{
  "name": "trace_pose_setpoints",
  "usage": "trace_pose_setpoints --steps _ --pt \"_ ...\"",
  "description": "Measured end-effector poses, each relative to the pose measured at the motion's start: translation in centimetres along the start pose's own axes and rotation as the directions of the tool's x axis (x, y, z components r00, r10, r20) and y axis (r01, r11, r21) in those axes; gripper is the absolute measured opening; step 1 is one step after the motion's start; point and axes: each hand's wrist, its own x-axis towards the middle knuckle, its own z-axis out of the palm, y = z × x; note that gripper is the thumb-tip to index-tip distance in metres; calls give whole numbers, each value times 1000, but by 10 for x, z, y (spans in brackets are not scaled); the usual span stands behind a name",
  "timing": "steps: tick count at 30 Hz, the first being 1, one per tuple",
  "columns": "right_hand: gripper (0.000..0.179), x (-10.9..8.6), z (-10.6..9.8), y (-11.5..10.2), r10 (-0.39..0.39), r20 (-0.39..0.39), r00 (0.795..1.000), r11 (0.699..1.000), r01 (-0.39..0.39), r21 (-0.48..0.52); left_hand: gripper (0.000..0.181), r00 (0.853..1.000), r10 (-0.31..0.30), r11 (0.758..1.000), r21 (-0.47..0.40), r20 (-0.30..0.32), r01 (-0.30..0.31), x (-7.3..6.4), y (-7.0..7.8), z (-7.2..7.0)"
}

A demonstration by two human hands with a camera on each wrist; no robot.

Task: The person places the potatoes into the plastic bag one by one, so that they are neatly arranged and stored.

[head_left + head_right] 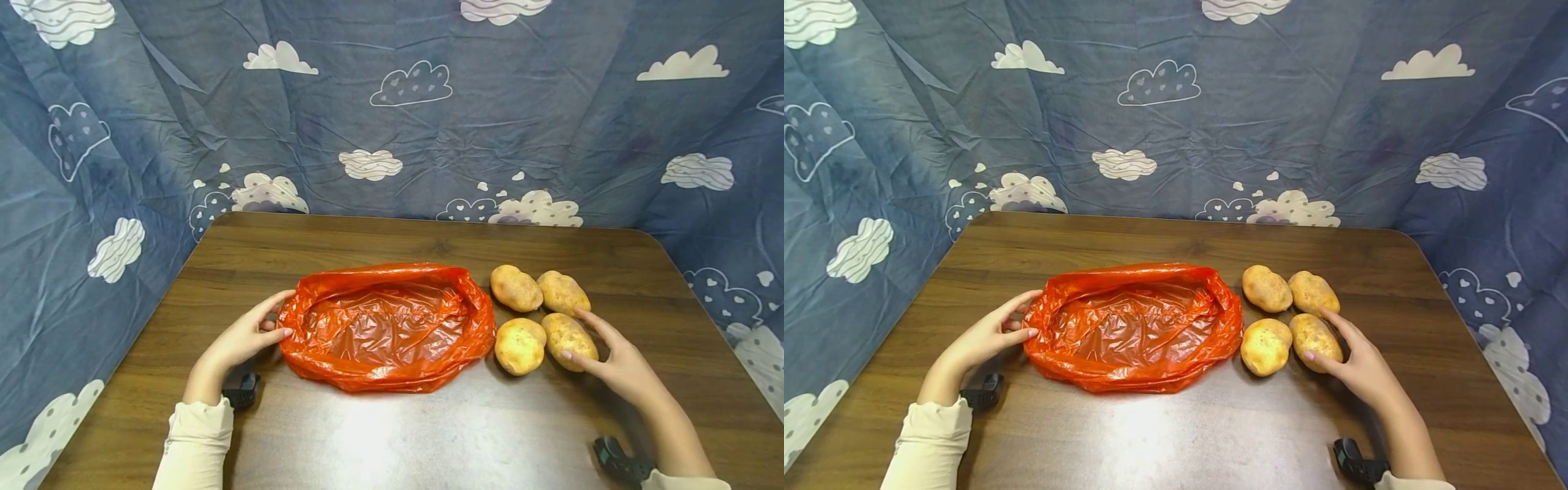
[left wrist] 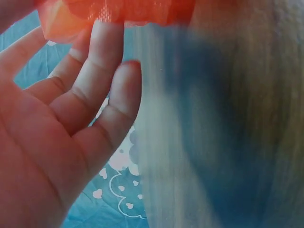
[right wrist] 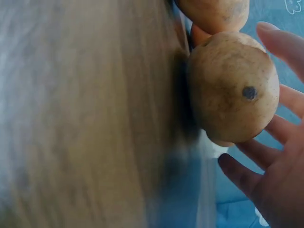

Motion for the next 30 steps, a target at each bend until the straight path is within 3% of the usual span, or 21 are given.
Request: trace_pose_setpoints --steps 6,19,28,30 --pt "78 -2 2 6 37 37 999 999 -39 39 62 1000 6 1000 22 -9 -6 -1 0 0" --pt "71 -5 -1 1 -11 -124 992 1000 9 -15 62 1000 15 998 54 -13 -14 -1 -1 0" --pt "72 -2 -3 -21 -83 -203 976 996 88 17 59 1000 11 998 68 -14 -10 -4 24 2" --pt "72 0 -2 -29 -107 -218 970 993 117 32 60 1000 7 997 74 -15 -6 -3 21 2"
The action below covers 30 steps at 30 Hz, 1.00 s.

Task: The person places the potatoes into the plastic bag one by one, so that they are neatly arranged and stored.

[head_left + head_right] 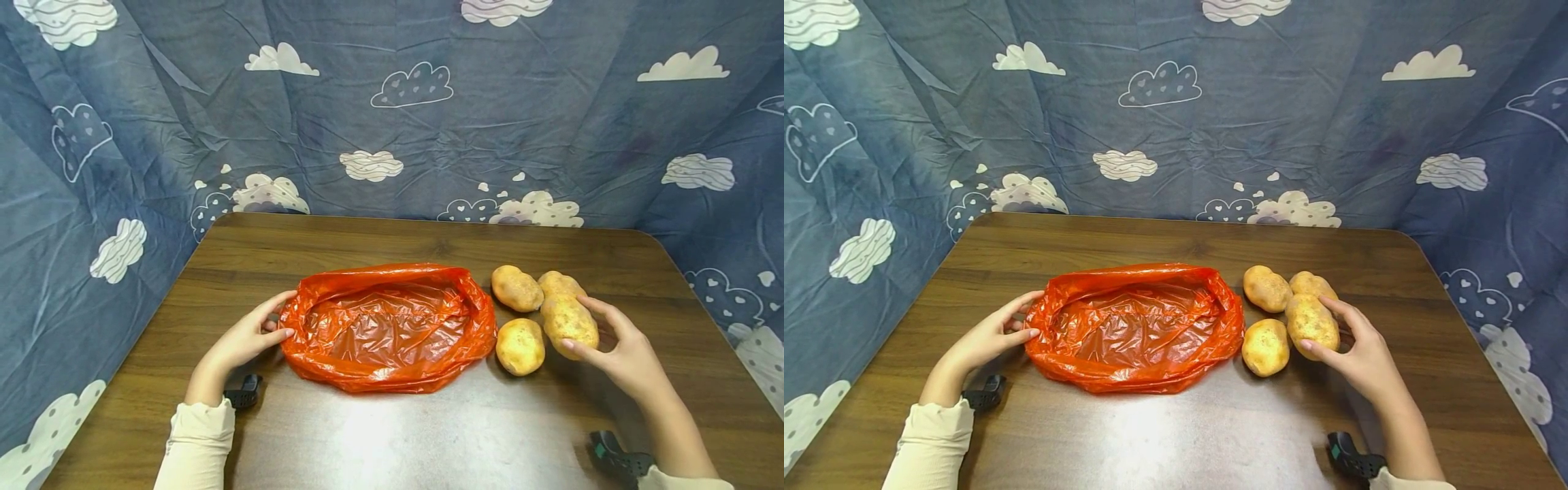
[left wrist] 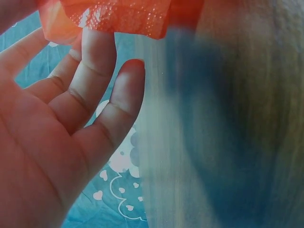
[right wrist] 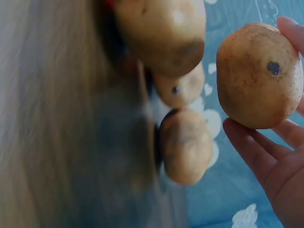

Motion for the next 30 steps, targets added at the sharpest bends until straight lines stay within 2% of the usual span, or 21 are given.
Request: trace_pose_setpoints --steps 6,12,17,30 --pt "73 9 8 -19 -61 -31 998 996 62 58 63 1000 -6 1000 -11 5 6 2 -17 1" --pt "74 21 24 -30 -131 -26 991 983 134 125 63 1000 -6 1000 -14 -2 6 2 -22 1" --pt "74 33 43 -40 -192 18 981 966 186 179 62 1000 8 1000 -3 -14 -8 1 -24 1" --pt "72 53 96 -79 -266 142 954 935 218 281 63 1000 -4 1000 -22 3 4 2 -22 -1"
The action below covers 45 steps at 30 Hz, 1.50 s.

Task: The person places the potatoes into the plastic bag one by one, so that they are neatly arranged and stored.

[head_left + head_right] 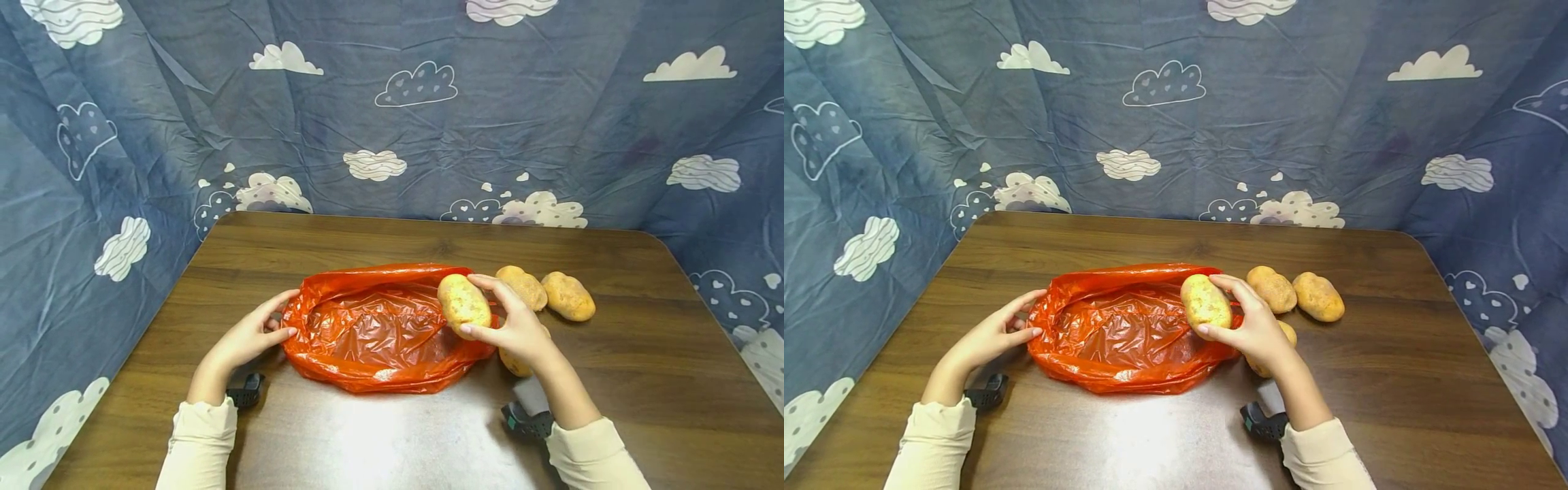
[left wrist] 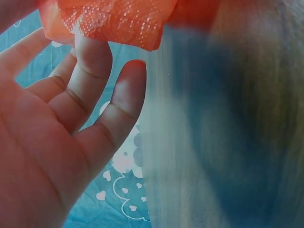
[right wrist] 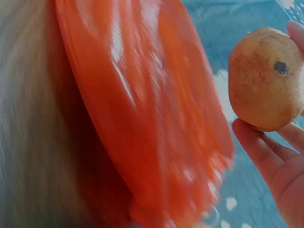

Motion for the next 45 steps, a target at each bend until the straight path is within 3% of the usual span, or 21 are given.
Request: trace_pose_setpoints --steps 6,15,26,34,45 --pt "67 12 25 -30 -2 40 999 998 -1 59 62 1000 3 1000 7 -3 -3 0 0 1" --pt "67 29 60 -42 33 107 994 985 -51 163 62 1000 15 1000 11 -4 -14 2 1 1" --pt "66 44 103 -48 38 157 987 966 -76 247 63 1000 18 1000 15 1 -18 1 2 0" --pt "66 49 126 -47 75 194 978 934 -137 329 63 1000 15 1000 27 2 -15 1 4 1" --pt "65 57 156 -48 77 255 964 928 -163 336 63 1000 16 999 47 -6 -15 1 5 1"
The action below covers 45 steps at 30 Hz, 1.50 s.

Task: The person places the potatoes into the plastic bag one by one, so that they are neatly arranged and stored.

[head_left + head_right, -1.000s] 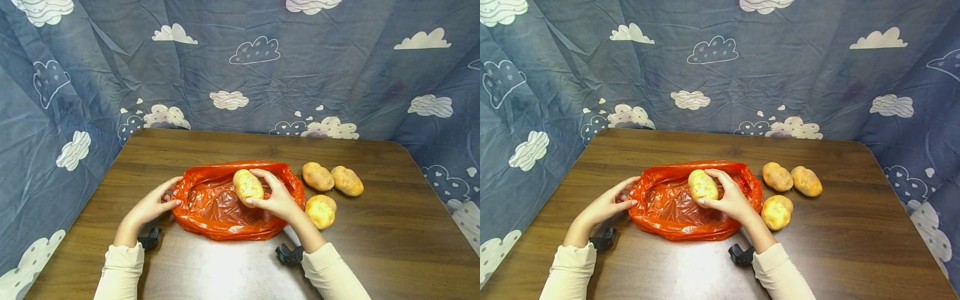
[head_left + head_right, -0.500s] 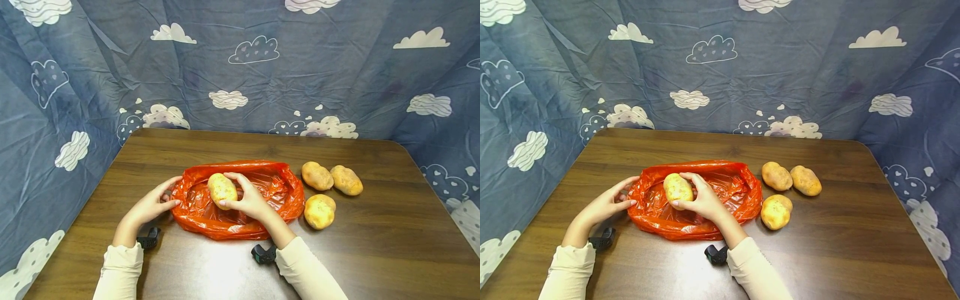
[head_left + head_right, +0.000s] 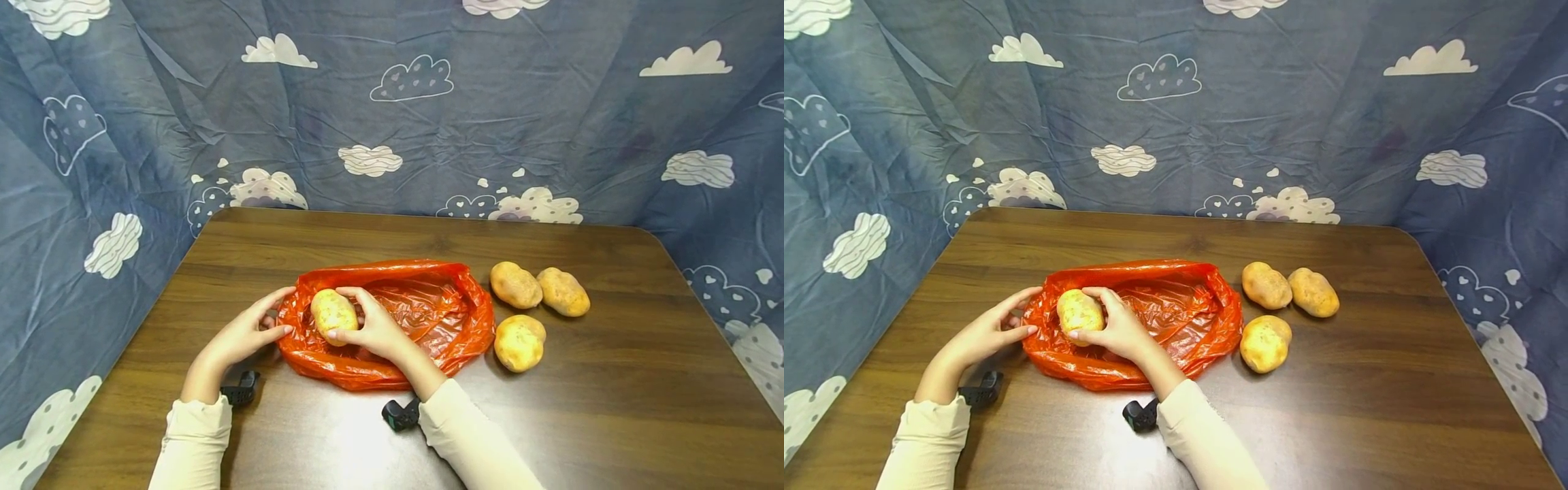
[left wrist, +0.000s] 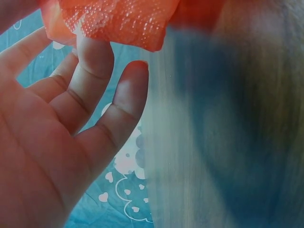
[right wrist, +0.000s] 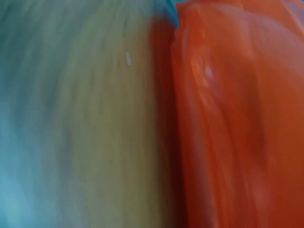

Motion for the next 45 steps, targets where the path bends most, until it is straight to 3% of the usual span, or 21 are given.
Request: trace_pose_setpoints --steps 8,13,16,20,24,29,36,45 --pt "65 6 13 16 21 5 1000 1000 -21 23 62 1000 -17 1000 8 4 17 -1 -2 -1" --pt "70 11 18 40 26 -10 1000 997 -27 -73 62 1000 0 1000 -5 5 0 -1 -2 -1" --pt "71 11 18 42 25 -23 999 986 -28 -167 62 1000 2 1000 -9 3 -2 -1 -1 0" --pt "70 9 17 37 31 -16 999 982 -33 -186 63 1000 -4 1000 -18 3 4 -2 2 -1" --pt "65 4 14 14 20 -2 1000 996 -20 -82 63 1000 1 1000 -29 6 -1 -3 4 -1" --pt "64 -3 6 -10 -1 -11 1000 997 0 -78 63 1000 3 1000 -29 8 -2 -2 2 -1" --pt "68 -4 -2 13 -94 -55 994 970 79 -229 63 1000 11 999 -31 3 -11 -2 0 0" --pt "68 -19 -18 -1 -230 -122 966 945 192 -264 62 1000 17 1000 -24 1 -17 -1 -2 0"
